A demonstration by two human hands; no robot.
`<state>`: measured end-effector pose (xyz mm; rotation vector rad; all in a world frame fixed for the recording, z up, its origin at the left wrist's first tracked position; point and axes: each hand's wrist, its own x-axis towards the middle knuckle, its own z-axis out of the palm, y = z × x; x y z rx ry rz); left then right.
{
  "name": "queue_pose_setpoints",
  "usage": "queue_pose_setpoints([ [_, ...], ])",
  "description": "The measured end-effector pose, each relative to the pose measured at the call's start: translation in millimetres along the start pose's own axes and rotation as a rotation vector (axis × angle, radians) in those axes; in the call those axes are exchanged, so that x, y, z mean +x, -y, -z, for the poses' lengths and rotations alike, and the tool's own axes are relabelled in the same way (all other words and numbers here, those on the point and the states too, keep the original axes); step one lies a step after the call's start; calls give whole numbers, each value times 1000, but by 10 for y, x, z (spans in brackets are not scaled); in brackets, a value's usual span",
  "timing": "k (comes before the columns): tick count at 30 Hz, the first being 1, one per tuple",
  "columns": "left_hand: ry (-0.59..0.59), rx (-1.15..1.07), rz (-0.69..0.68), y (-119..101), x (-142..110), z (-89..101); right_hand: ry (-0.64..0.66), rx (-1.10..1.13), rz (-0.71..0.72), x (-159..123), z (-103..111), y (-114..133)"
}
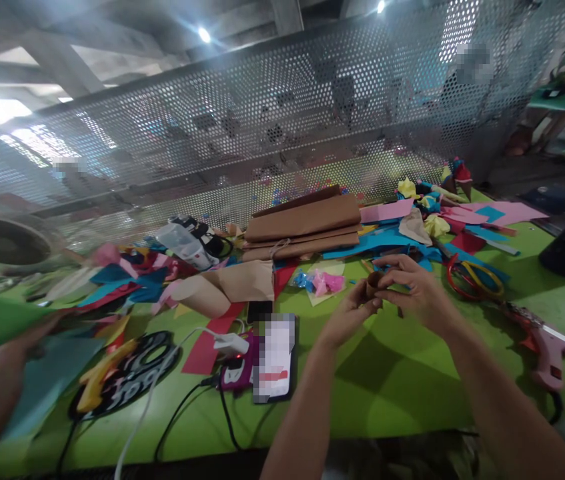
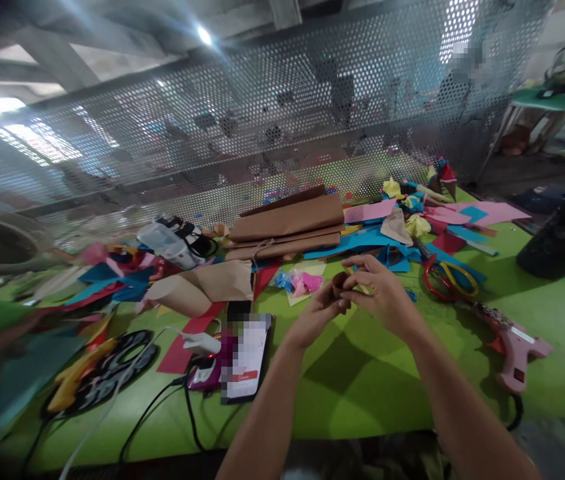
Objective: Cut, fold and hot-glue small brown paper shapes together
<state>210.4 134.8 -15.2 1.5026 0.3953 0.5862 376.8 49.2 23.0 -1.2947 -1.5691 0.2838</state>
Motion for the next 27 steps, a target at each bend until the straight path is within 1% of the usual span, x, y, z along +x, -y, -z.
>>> queue_pose_setpoints([
  [5,15,76,47,-35,5,32,-58,22,-39,11,-7,-27],
  [9,17,89,54,-58,16,39,-73,49,-70,20,-8,-28],
  [14,7,154,102,-38,27,54,-132,99,-154,36,34,-20],
  [18,-30,132,98,-31,9,70,-205,171,-265,37,67,-78],
  [23,-110,120,94,12,27,114,-341,304,-368,7,87,-206],
  [27,-161,102,56,-1,46,115,-371,441,-427,2,85,-230],
])
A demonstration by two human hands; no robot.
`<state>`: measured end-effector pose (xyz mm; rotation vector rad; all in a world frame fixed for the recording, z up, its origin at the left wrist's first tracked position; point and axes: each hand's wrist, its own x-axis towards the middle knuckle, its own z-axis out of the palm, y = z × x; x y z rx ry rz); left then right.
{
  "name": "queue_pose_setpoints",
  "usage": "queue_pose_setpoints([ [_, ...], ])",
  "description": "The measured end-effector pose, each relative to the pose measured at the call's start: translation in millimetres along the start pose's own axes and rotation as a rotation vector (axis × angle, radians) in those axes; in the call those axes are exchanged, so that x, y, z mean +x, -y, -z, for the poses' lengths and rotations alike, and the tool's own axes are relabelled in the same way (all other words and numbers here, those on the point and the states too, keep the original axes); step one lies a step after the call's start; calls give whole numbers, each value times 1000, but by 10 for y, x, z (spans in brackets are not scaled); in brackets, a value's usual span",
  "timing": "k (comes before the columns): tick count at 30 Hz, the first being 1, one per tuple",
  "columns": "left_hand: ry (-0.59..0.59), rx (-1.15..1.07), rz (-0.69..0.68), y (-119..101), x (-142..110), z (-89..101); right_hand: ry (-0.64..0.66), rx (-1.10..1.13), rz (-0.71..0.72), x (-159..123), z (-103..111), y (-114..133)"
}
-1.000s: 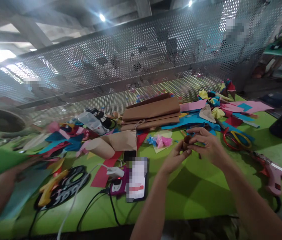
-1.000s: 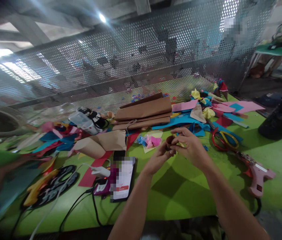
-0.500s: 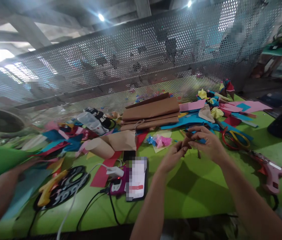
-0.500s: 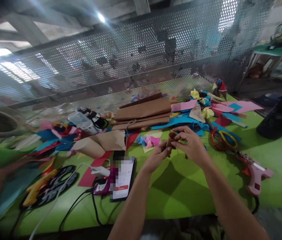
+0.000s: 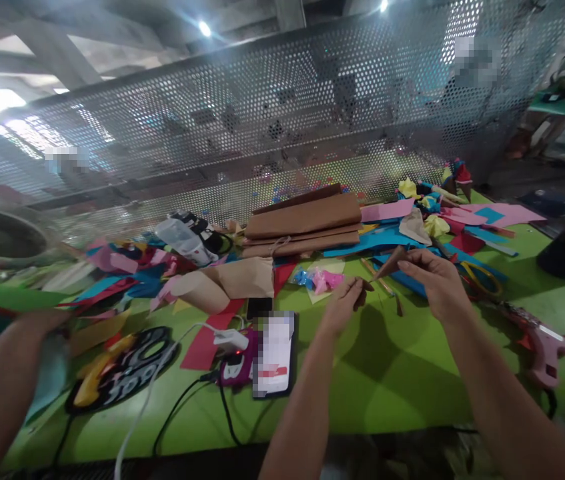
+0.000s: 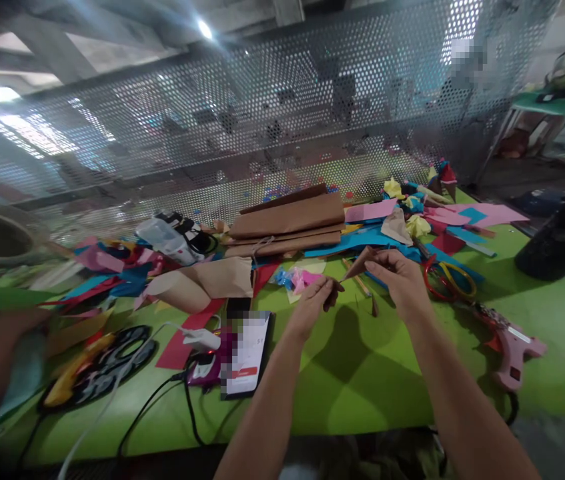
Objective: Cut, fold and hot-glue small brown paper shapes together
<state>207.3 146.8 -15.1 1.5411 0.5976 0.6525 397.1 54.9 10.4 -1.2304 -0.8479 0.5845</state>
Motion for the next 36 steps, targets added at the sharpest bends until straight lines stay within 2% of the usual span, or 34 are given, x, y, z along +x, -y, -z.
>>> queue_pose_setpoints([
  [7,43,72,-35,-9,-15,-49,18,-23,-33,-4,-40,-9],
  [12,6,150,-26,45,15,-41,34,-94,-20,-3,-35,-48],
  [17,18,254,-73,31,18,-18,25,-253,90,-11,-50,-22],
  [20,74,242,-101,16,19,-39,86,-338,157,-39,-92,34],
  [23,126,211,-64,17,30,-62,160,-377,202,-66,-126,66],
  [27,144,190,-11,32,42,-63,193,-413,230,-71,-126,46],
  [31,106,271,-30,24,22,-84,204,-440,268,-73,-133,28],
  [34,44,338,-111,26,-4,-128,228,-463,311,-98,-173,32],
  [36,32,300,-155,43,-15,-158,251,-481,339,-121,-206,41],
])
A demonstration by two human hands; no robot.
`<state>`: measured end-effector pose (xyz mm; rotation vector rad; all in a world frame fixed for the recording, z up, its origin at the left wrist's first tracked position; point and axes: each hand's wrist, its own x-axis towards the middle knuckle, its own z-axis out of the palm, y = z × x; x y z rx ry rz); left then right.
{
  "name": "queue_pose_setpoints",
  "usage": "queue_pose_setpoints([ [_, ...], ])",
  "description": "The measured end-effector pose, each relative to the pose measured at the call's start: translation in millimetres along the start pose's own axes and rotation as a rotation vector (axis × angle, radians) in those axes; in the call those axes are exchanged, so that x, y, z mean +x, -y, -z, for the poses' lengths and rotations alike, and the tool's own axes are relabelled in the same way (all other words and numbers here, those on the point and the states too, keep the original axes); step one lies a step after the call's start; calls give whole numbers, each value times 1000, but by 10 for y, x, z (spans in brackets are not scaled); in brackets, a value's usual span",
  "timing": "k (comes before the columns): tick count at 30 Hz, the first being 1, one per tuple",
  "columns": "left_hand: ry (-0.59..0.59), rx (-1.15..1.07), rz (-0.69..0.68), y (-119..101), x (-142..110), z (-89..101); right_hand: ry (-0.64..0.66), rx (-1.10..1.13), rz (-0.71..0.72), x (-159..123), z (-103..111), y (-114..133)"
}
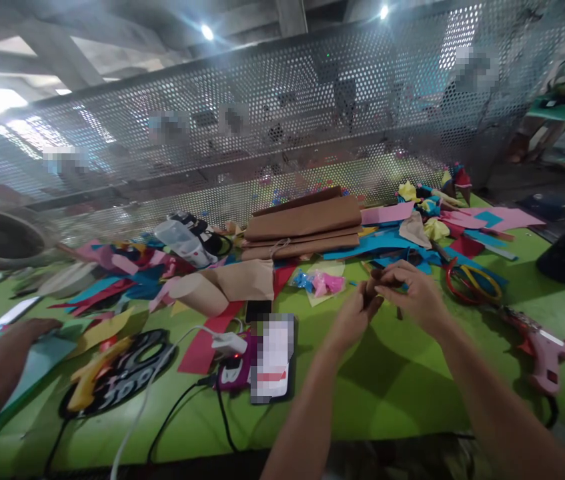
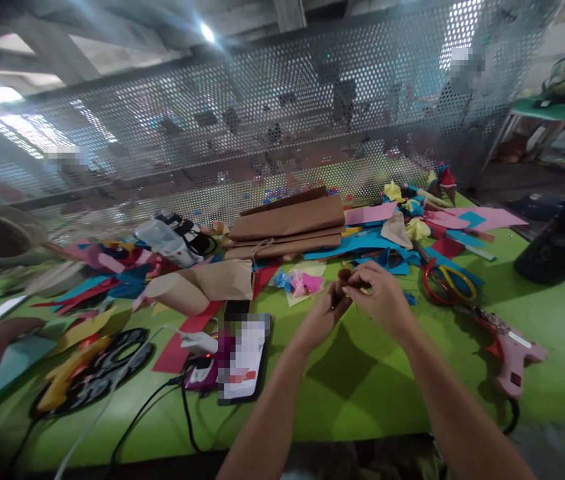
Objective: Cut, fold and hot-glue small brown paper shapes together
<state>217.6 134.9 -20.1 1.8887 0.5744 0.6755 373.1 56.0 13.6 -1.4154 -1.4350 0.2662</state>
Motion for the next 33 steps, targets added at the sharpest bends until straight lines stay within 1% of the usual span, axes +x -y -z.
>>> queue_pose_setpoints([
  [2,-6,-105,2,17,-4,-29,24,-8,25,-8,-21,33],
  [5,-50,-277,54,44,2,-57,54,-12,58,-15,-37,77],
  [8,-52,-371,81,53,8,-70,65,-21,87,-14,-40,96],
  [12,-28,-377,117,20,8,-62,37,10,99,-5,-11,102],
  [16,-45,-382,184,-40,9,-32,-11,56,65,5,62,126],
  [19,-28,-399,205,-58,8,-21,-34,77,51,3,99,137],
  [27,24,-424,206,-22,-10,-33,0,28,86,-7,40,110],
  [33,76,-390,222,-73,-3,-24,2,21,50,21,38,114],
])
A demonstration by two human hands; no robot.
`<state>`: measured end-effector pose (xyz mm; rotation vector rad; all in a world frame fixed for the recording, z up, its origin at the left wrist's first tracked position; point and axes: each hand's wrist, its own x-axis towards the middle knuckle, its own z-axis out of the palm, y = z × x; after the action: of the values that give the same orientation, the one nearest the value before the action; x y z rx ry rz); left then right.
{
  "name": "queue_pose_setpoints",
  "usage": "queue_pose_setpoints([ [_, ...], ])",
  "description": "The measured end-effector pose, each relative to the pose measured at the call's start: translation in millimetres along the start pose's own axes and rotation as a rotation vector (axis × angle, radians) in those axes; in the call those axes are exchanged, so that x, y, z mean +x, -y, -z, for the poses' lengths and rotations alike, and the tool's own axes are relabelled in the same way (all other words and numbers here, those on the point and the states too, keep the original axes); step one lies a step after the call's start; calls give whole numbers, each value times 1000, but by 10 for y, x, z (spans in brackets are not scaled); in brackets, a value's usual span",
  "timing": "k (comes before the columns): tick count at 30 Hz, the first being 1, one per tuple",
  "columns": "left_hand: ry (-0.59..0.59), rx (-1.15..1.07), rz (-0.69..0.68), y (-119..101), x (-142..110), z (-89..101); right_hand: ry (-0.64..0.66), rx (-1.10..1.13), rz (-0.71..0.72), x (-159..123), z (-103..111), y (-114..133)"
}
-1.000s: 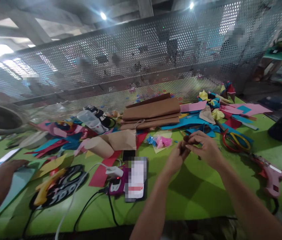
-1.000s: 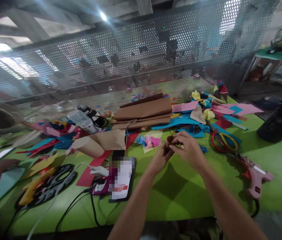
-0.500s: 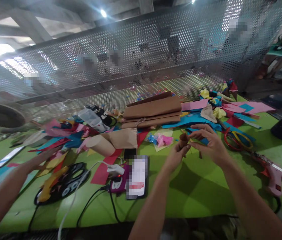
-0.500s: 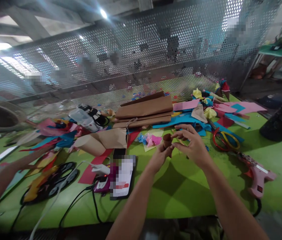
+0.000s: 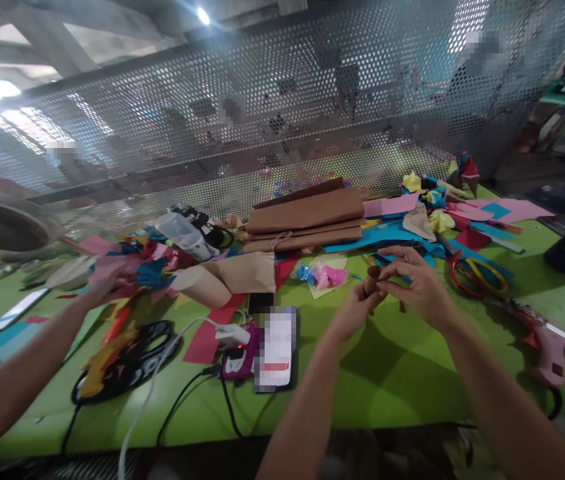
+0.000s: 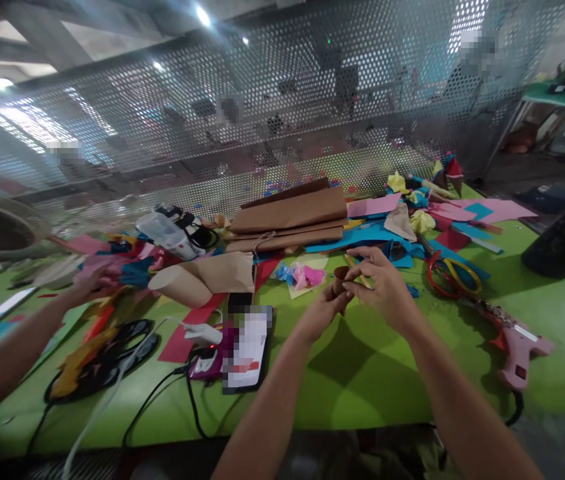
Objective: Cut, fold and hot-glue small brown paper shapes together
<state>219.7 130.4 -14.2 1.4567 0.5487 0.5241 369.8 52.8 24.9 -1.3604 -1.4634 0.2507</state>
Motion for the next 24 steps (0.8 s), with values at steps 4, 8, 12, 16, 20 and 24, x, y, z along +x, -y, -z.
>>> queue_pose_setpoints([
  [4,10,2,-8,-11,-14,27,-39,27,-99,13,25,-46],
  [8,17,-40,-1,-43,-59,77,-126,112,-259,10,69,-146],
  [12,-1,-20,-23,-80,-80,105,-196,203,-314,1,95,-242],
  [16,-14,28,-29,-74,-54,111,-234,226,-311,-1,99,-307],
  [20,-81,51,-38,-45,-20,138,-293,267,-324,0,104,-343],
  [24,-165,31,-44,-32,-2,165,-362,352,-374,7,112,-328],
])
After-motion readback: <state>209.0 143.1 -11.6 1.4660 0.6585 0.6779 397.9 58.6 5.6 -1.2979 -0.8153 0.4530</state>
